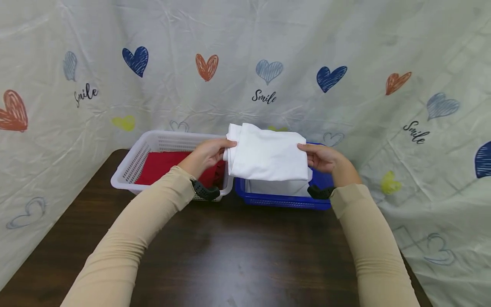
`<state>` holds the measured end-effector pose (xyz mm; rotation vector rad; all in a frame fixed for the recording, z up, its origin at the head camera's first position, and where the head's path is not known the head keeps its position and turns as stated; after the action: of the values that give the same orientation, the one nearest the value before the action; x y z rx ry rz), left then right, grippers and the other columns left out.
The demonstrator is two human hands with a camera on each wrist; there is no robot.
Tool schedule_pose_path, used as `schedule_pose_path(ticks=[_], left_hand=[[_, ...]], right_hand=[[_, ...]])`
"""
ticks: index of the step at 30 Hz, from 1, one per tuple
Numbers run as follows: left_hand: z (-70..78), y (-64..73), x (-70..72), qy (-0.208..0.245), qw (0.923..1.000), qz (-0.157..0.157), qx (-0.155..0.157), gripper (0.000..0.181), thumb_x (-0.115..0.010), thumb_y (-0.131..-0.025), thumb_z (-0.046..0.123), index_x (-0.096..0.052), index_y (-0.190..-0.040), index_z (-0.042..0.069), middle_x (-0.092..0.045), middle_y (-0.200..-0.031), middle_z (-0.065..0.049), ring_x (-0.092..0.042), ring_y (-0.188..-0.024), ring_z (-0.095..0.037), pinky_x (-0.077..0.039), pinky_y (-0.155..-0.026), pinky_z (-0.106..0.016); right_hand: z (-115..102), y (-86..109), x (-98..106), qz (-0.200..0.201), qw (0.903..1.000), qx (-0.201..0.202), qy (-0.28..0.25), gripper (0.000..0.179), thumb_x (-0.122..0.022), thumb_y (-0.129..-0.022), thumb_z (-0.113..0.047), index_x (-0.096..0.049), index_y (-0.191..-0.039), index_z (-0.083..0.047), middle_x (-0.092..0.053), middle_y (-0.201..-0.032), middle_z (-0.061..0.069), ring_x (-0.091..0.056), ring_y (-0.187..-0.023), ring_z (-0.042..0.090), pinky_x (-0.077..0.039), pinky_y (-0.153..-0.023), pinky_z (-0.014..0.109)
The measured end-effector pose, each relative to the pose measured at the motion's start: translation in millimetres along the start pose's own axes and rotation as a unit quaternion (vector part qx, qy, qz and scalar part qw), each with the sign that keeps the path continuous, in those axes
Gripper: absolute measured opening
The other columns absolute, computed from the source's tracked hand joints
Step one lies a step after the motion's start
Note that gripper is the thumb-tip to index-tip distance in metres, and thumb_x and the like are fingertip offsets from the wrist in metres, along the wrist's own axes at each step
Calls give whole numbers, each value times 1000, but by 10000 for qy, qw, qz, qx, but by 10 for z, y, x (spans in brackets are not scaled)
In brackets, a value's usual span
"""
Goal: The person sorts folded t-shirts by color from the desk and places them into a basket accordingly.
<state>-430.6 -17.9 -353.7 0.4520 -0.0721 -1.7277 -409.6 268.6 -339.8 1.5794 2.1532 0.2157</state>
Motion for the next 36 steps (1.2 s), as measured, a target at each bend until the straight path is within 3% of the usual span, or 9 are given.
schedule_pose_path(ticks=[9, 21, 31, 36], left_hand=[[17, -120, -125, 289, 9995, 68, -68, 44, -64, -91, -5, -55, -133, -8, -66, -76, 2, -65, -66, -6, -57, -61, -16], [78, -234, -291, 141, 9998, 132, -82, 42, -65, -90, -4, -57, -131, -10, -65, -79, -1, -65, -66, -7, -56, -60, -15], [132, -297, -404, 32, 9998, 171, 2, 44, -68, -90, -1, -58, -132, -7, -68, -95, -5, -64, -70, -8, -55, -63, -14], [150, -327, -495, -25, 9999, 102, 74, 41, -68, -90, 0, -60, -130, -5, -68, -122, -12, -64, -73, -9, -57, -67, -16]], right_hand=[[-42, 40, 158, 323, 9993, -31, -210, 22, -55, -101, -15, -72, -88, -11, -75, -82, 1, -73, -74, 11, -60, -68, 20], [-158, 64, 303, 424, 9986, -16, -310, 26, -54, -101, -15, -74, -85, -10, -75, -80, 0, -72, -71, 10, -59, -65, 20], [-249, 86, 421, 761, 9962, -63, -409, 21, -63, -97, -18, -75, -81, -10, -75, -76, 0, -71, -67, 10, -58, -61, 21], [-266, 103, 485, 819, 9952, -30, -535, 10, -76, -87, -17, -74, -82, -9, -75, -75, 1, -71, -66, 11, -58, -59, 21]])
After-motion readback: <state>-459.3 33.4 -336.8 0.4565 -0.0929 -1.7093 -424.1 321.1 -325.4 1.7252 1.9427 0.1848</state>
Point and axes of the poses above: each hand's wrist, its own y-axis away from the middle knuckle, its own x-axis out of the back of the hand, z = x × y, the point moved 9 cm from there along -y, towards the middle knuckle
